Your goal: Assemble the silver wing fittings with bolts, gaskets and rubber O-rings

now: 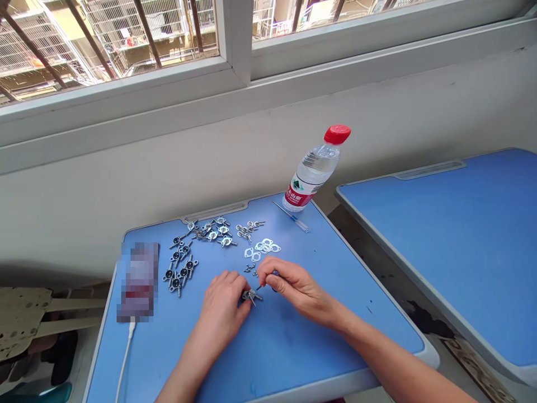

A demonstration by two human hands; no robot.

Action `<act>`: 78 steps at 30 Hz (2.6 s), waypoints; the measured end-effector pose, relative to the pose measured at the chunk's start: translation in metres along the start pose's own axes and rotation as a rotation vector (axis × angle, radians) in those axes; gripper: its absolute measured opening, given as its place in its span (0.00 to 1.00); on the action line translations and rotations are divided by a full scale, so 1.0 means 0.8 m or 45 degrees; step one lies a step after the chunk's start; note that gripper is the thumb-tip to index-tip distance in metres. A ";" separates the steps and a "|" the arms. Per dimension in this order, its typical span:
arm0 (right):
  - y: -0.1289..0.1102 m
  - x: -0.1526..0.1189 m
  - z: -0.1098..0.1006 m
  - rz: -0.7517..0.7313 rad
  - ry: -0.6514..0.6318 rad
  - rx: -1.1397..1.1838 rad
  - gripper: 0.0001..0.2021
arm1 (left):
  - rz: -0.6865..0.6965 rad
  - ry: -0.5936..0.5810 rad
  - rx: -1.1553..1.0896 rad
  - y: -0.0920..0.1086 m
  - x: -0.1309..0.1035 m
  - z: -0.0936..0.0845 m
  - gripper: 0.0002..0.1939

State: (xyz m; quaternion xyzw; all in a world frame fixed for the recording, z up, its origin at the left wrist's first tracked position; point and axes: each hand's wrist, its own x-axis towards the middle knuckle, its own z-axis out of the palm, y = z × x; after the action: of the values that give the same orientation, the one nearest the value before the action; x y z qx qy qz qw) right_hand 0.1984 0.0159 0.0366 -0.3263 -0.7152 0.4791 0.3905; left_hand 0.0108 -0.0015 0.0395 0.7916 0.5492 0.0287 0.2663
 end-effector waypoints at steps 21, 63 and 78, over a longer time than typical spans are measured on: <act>-0.003 -0.001 0.001 -0.115 -0.167 -0.194 0.17 | 0.014 0.016 0.035 0.000 -0.001 0.002 0.07; 0.007 0.003 0.009 -0.369 -0.026 -0.338 0.11 | 0.038 0.017 0.032 -0.003 0.000 0.006 0.07; -0.002 0.002 -0.002 -0.437 -0.061 -0.335 0.11 | 0.036 0.017 0.025 -0.002 -0.002 0.002 0.07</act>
State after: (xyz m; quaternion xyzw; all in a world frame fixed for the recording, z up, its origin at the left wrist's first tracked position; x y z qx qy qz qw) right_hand 0.1985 0.0175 0.0391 -0.2363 -0.8256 0.3159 0.4034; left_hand 0.0092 -0.0027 0.0375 0.8018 0.5399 0.0323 0.2542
